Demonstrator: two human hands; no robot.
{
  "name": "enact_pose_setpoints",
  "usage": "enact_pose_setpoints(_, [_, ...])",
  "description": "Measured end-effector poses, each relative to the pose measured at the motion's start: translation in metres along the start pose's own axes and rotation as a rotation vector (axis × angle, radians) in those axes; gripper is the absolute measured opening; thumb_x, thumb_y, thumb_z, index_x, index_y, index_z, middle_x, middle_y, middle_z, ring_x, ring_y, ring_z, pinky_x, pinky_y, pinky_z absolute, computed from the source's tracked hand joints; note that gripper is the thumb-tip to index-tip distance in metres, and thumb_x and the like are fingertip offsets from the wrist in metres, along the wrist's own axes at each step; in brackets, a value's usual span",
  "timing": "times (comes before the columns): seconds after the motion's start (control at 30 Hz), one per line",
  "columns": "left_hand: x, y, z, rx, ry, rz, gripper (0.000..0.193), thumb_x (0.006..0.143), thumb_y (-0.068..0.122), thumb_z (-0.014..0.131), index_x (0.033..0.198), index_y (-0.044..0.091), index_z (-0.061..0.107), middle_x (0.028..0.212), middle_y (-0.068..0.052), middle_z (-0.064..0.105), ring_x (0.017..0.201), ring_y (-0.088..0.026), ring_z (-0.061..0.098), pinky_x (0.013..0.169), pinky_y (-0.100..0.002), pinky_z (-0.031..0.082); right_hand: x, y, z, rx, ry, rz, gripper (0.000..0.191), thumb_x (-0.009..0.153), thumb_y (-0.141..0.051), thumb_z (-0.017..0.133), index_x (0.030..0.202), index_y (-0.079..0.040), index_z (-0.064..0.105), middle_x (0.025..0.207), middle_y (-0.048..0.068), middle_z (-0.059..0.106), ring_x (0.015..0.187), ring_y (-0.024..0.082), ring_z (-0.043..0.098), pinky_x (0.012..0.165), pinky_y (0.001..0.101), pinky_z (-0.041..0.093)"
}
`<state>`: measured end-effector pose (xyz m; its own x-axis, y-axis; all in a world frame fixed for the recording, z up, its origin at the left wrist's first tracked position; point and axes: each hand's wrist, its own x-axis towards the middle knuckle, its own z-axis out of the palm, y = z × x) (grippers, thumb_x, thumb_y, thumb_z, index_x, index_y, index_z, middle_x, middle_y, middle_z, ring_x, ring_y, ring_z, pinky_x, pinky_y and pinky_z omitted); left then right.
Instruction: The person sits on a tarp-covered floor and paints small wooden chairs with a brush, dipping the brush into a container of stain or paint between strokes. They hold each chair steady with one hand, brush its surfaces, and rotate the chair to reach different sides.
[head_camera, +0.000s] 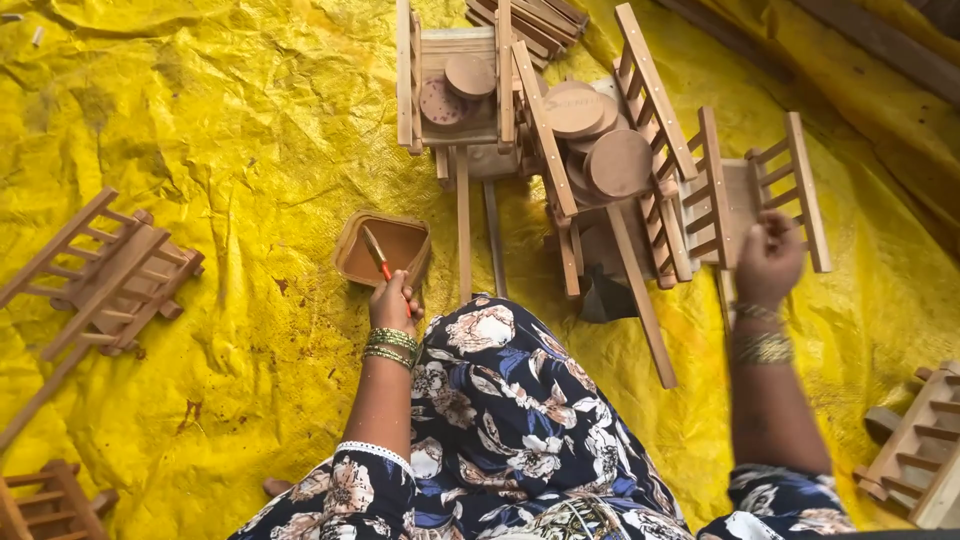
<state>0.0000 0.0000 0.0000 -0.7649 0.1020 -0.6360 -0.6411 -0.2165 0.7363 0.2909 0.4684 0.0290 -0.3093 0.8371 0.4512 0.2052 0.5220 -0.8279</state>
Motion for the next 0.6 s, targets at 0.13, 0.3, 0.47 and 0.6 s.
enact_pose_setpoints(0.13, [-0.015,0.0,-0.002,0.021,0.055,-0.008,0.027,0.101,0.03,0.055,0.11,0.007,0.067,0.065,0.004,0.049,0.045,-0.008,0.043,0.042,-0.027,0.039,0.023,-0.003,-0.003,-0.187,-0.316,0.177,0.028,0.1,-0.02,0.078,0.113,-0.001,0.062,0.102,0.013,0.067,0.09,0.02,0.062,0.082,0.0353,0.053])
enact_pose_setpoints(0.3, [-0.02,0.004,-0.011,0.019,0.103,0.002,0.036,0.1,0.022,0.048,0.122,0.001,0.066,0.065,0.002,0.05,0.044,-0.01,0.042,0.041,-0.028,0.038,0.014,-0.022,0.019,-0.426,-0.349,0.206,0.036,0.094,-0.024,0.076,0.123,-0.004,0.069,0.109,0.021,0.073,0.098,0.035,0.07,0.087,0.0447,0.053])
enact_pose_setpoints(0.47, [-0.028,0.013,-0.01,0.085,0.07,0.049,0.041,0.098,0.02,0.044,0.128,0.0,0.063,0.065,0.001,0.052,0.045,-0.009,0.042,0.04,-0.027,0.038,0.049,-0.021,-0.005,-0.563,-0.315,0.089,0.027,0.1,-0.026,0.079,0.114,-0.004,0.071,0.102,0.021,0.073,0.092,0.038,0.07,0.082,0.0478,0.054])
enact_pose_setpoints(0.6, [-0.027,0.021,-0.007,0.158,0.071,0.115,0.046,0.095,0.015,0.048,0.137,0.004,0.06,0.068,-0.002,0.055,0.046,-0.009,0.047,0.042,-0.027,0.042,0.084,-0.014,-0.056,0.121,-0.222,0.448,0.011,0.111,-0.017,0.066,0.114,-0.011,0.057,0.094,0.007,0.067,0.07,0.016,0.063,0.055,0.0307,0.049])
